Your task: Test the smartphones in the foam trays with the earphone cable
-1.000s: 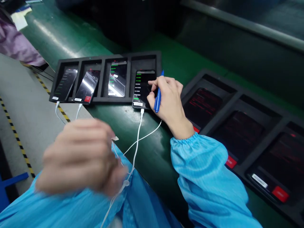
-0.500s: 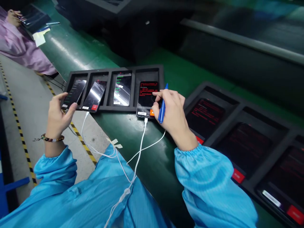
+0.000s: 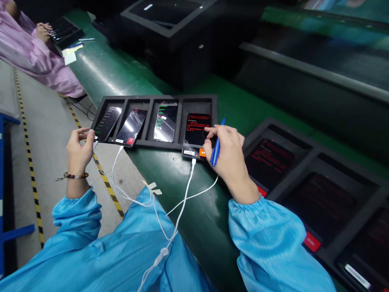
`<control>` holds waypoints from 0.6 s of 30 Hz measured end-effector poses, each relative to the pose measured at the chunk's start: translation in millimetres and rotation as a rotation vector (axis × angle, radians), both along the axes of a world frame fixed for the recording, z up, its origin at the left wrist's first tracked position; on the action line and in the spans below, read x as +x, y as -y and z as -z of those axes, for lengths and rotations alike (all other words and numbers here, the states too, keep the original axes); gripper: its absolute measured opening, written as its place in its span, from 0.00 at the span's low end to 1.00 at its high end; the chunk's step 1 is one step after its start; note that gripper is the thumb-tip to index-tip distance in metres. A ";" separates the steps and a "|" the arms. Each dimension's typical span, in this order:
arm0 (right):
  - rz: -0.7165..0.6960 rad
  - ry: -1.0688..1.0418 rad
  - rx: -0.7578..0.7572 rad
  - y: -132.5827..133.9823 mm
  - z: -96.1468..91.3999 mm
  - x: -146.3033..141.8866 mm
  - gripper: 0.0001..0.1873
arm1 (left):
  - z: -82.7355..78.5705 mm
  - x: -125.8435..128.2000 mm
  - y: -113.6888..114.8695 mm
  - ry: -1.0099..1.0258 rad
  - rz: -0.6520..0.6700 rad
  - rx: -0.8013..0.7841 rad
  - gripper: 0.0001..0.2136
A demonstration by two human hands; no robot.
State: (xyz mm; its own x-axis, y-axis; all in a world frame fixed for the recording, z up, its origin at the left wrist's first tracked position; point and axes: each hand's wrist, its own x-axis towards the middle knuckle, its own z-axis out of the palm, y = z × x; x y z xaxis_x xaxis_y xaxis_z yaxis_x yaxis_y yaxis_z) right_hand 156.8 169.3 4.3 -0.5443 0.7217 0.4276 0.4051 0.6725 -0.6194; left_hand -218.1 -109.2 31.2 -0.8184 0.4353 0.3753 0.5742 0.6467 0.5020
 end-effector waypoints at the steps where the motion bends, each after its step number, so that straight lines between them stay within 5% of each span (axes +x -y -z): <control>1: -0.002 0.000 0.001 -0.2 0.3 0.0 0.06 | -1.4 -0.9 -0.2 0.007 -0.020 0.004 0.19; 5: -0.022 -0.007 0.012 -1.3 1.1 0.4 0.05 | -7.0 -11.6 -5.4 0.016 -0.017 0.022 0.20; 11: -0.029 -0.014 0.035 -2.4 2.7 0.4 0.05 | -15.2 -24.7 -29.3 -0.078 0.388 -0.156 0.21; 18: -0.019 -0.003 0.036 -1.4 2.6 -0.2 0.06 | -20.9 -24.8 -25.3 -0.116 0.364 -0.116 0.18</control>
